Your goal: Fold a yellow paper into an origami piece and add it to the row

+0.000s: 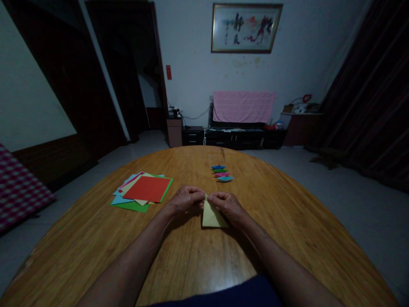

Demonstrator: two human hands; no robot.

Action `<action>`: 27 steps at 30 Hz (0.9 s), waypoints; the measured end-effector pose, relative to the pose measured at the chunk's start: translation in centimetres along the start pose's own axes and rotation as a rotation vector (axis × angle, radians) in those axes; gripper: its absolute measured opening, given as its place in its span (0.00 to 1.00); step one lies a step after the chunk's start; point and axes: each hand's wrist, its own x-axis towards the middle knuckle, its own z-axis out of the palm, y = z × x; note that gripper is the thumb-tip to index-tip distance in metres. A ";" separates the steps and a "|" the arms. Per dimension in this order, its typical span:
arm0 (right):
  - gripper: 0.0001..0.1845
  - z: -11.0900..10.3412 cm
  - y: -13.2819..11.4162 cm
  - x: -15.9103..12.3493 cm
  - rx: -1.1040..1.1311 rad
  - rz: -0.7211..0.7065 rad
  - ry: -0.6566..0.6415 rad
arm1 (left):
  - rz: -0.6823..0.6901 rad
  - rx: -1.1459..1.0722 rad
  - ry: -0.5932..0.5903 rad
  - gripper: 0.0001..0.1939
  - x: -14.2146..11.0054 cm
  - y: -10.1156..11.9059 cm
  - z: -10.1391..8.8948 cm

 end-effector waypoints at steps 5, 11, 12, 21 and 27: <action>0.19 0.0 0.1 0.0 -0.048 0.023 -0.005 | -0.041 0.039 0.023 0.08 0.3 -0.4 -0.3; 0.19 -0.1 0.2 0.1 -0.080 0.023 -0.017 | -0.049 0.055 0.040 0.06 0.5 -0.6 -0.3; 0.19 -0.2 0.2 0.1 -0.084 0.023 -0.019 | -0.053 0.074 0.042 0.06 0.6 -0.5 -0.3; 0.17 -0.1 0.6 0.4 0.001 0.009 -0.044 | 0.104 0.142 0.138 0.06 1.5 -1.9 -0.3; 0.16 -0.1 0.4 0.4 0.008 -0.003 -0.033 | 0.085 0.109 0.109 0.07 1.4 -2.1 -0.4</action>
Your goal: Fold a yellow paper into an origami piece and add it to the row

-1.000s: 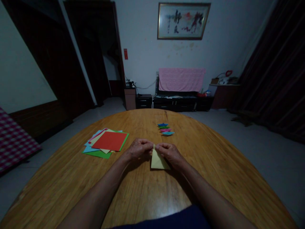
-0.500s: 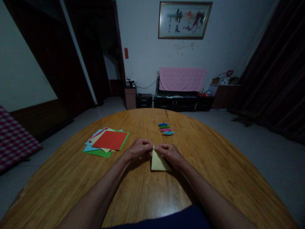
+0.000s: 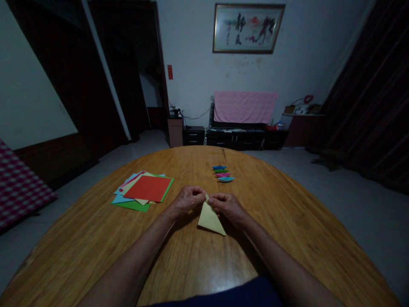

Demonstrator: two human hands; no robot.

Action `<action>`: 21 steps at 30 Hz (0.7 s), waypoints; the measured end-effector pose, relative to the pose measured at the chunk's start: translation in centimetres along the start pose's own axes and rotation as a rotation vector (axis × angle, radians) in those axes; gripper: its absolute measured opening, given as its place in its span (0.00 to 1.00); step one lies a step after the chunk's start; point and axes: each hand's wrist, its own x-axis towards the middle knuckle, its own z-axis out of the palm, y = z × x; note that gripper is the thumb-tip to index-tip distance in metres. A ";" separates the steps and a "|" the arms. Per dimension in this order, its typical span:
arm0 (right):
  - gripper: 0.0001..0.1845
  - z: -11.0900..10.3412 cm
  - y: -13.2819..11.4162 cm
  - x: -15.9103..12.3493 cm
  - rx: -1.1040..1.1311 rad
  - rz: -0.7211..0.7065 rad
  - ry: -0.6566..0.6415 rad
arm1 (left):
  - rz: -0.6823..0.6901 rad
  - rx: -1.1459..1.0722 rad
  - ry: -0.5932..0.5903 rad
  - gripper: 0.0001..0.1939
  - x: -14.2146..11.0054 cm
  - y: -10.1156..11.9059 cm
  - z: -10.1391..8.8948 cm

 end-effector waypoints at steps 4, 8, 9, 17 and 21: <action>0.16 0.0 0.1 0.1 -0.019 -0.013 0.012 | -0.008 0.028 0.009 0.07 -0.3 0.5 0.0; 0.18 -0.2 0.5 0.3 -0.063 -0.017 0.012 | -0.022 0.037 0.048 0.06 -0.6 0.7 0.5; 0.19 -0.3 0.6 0.4 -0.074 -0.018 0.009 | -0.030 0.028 0.051 0.06 -0.6 0.8 0.6; 0.18 -0.4 0.3 0.2 -0.153 -0.032 0.034 | -0.092 -0.164 -0.065 0.07 -0.6 0.4 0.3; 0.17 0.0 -0.2 -0.1 -0.167 -0.021 0.060 | -0.100 -0.204 -0.148 0.06 -0.6 0.5 -0.1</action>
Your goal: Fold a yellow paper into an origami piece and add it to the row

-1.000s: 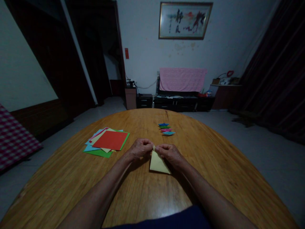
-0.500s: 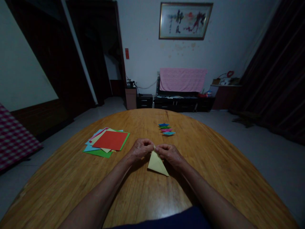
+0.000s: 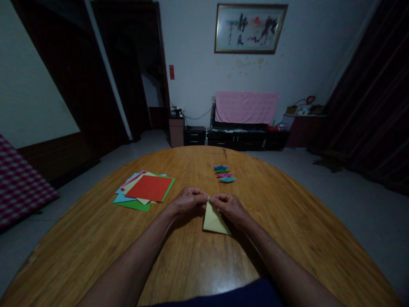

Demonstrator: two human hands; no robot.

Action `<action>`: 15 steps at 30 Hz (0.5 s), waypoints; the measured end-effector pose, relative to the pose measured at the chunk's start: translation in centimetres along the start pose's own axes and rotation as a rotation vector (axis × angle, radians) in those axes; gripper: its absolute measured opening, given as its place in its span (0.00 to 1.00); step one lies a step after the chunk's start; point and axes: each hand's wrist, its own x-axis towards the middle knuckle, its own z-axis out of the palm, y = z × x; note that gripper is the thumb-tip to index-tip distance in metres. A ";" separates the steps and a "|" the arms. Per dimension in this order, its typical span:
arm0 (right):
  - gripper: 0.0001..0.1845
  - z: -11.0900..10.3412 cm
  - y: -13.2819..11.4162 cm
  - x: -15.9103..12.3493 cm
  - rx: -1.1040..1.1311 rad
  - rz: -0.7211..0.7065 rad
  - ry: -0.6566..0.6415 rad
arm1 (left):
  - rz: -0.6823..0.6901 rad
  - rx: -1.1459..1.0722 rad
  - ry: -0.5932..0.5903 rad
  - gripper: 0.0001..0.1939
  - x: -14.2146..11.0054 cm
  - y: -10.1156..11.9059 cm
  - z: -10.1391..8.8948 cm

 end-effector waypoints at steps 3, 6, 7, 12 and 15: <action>0.16 0.1 -0.1 0.0 -0.022 -0.001 0.020 | 0.010 0.006 -0.039 0.09 -0.4 0.5 0.2; 0.15 0.2 0.0 0.0 -0.047 -0.015 0.054 | -0.011 0.013 -0.014 0.09 -0.6 0.8 0.4; 0.15 0.2 -0.1 0.0 -0.054 -0.020 0.062 | -0.022 0.021 0.009 0.09 -0.7 0.8 0.5; 0.16 0.3 -0.2 0.0 -0.035 -0.023 0.044 | 0.013 0.000 0.076 0.07 -0.3 0.2 0.8; 0.16 0.4 -0.2 0.0 -0.003 -0.039 0.027 | 0.046 -0.004 0.071 0.07 -0.1 -0.1 0.9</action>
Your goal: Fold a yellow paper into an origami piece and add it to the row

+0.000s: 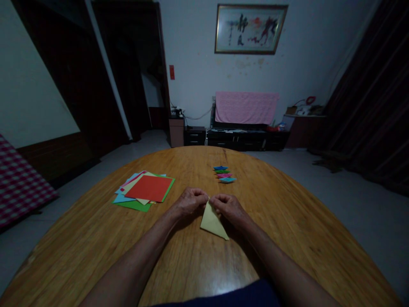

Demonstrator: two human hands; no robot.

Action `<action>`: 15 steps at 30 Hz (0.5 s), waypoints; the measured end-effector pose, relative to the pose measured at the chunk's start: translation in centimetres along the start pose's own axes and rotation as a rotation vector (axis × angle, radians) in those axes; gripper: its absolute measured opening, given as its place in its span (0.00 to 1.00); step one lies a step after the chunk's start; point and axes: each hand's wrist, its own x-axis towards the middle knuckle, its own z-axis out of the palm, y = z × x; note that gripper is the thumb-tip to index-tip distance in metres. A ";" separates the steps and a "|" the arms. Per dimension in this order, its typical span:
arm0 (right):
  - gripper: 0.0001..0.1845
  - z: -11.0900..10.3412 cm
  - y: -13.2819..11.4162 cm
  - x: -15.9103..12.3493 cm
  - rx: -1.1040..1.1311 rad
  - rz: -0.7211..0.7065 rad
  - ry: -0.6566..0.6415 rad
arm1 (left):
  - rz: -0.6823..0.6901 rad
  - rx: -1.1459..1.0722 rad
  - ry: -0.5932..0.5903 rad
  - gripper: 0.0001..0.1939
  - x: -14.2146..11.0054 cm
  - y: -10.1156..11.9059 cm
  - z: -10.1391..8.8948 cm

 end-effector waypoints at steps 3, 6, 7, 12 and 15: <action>0.16 0.0 0.0 0.0 0.006 0.002 0.005 | 0.000 0.044 0.012 0.08 0.2 0.0 -0.1; 0.17 -0.1 0.1 0.0 -0.011 0.007 0.016 | -0.008 0.106 0.022 0.09 0.4 0.0 -0.3; 0.17 -0.1 0.1 0.0 -0.018 0.007 0.018 | -0.007 0.119 0.021 0.09 0.4 0.0 -0.4; 0.17 -0.1 0.1 0.0 -0.038 0.005 0.037 | 0.008 0.097 0.038 0.09 0.3 0.1 0.1; 0.15 0.0 0.1 0.2 -0.045 -0.015 0.142 | 0.053 0.140 0.150 0.10 0.2 0.6 0.7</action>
